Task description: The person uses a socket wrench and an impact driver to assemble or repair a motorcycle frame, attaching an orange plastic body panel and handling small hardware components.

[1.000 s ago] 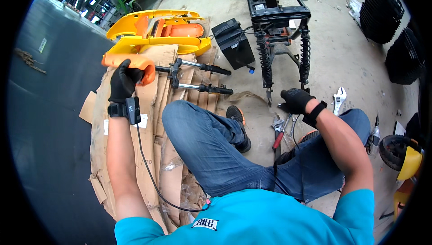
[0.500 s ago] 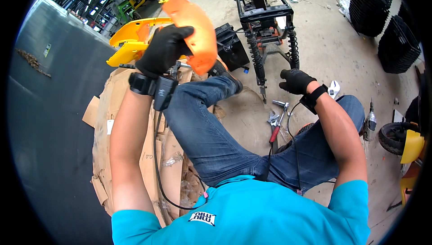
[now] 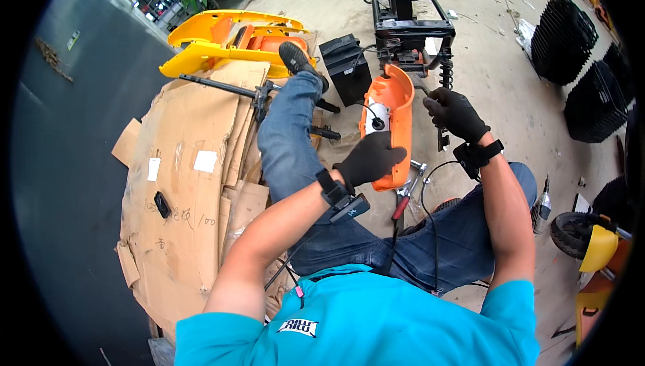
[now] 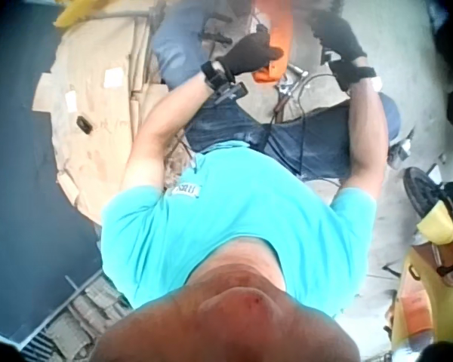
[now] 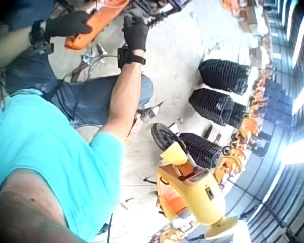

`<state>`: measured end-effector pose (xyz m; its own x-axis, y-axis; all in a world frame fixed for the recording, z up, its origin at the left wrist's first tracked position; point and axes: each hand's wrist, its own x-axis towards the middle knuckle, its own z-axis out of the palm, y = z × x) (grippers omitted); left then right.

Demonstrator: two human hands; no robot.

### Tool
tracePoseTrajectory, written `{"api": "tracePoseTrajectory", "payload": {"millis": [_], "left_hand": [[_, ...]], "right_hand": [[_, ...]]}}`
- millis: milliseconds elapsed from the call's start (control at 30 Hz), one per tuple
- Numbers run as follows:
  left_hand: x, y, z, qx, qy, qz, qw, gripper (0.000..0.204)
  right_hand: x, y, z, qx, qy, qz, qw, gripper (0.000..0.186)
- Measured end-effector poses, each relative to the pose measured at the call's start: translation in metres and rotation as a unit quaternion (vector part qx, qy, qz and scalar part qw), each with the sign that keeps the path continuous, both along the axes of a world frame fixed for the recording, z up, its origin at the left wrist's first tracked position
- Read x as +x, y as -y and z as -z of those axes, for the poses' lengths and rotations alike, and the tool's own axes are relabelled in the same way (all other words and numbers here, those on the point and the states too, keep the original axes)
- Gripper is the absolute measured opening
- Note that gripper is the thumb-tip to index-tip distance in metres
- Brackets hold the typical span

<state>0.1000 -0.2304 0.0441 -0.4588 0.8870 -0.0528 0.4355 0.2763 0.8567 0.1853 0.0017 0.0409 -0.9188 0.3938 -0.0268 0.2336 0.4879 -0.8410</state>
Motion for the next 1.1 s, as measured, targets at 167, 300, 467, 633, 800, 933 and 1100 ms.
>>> {"api": "tracePoseTrajectory", "payload": {"millis": [167,300,467,633,800,933,1100], "left_hand": [[0.000,0.000,0.055,-0.005,-0.063,0.013,0.998,0.025],[0.003,-0.005,0.067,0.008,-0.117,-0.004,0.993,0.025],[0.013,-0.020,0.082,0.011,-0.146,-0.026,0.989,0.022],[0.015,-0.034,0.104,-0.002,-0.137,-0.064,0.988,0.022],[0.014,-0.042,0.104,-0.022,-0.124,-0.054,0.991,0.025],[0.016,-0.041,0.117,0.009,-0.137,-0.069,0.988,0.024],[0.015,-0.042,0.114,0.010,-0.113,-0.020,0.993,0.025]], "right_hand": [[-0.004,0.001,0.000,-0.154,0.014,0.004,0.988,0.057],[-0.008,0.009,0.003,-0.158,0.077,-0.029,0.984,0.072],[-0.009,0.026,0.005,-0.161,0.123,-0.033,0.979,0.079],[-0.017,0.026,0.020,-0.236,0.095,-0.015,0.967,0.061],[-0.024,0.020,0.034,-0.257,0.123,0.036,0.958,0.051],[-0.024,0.027,0.033,-0.281,0.123,0.058,0.950,0.044],[-0.019,0.014,0.043,-0.243,0.173,0.051,0.953,0.042]]}}
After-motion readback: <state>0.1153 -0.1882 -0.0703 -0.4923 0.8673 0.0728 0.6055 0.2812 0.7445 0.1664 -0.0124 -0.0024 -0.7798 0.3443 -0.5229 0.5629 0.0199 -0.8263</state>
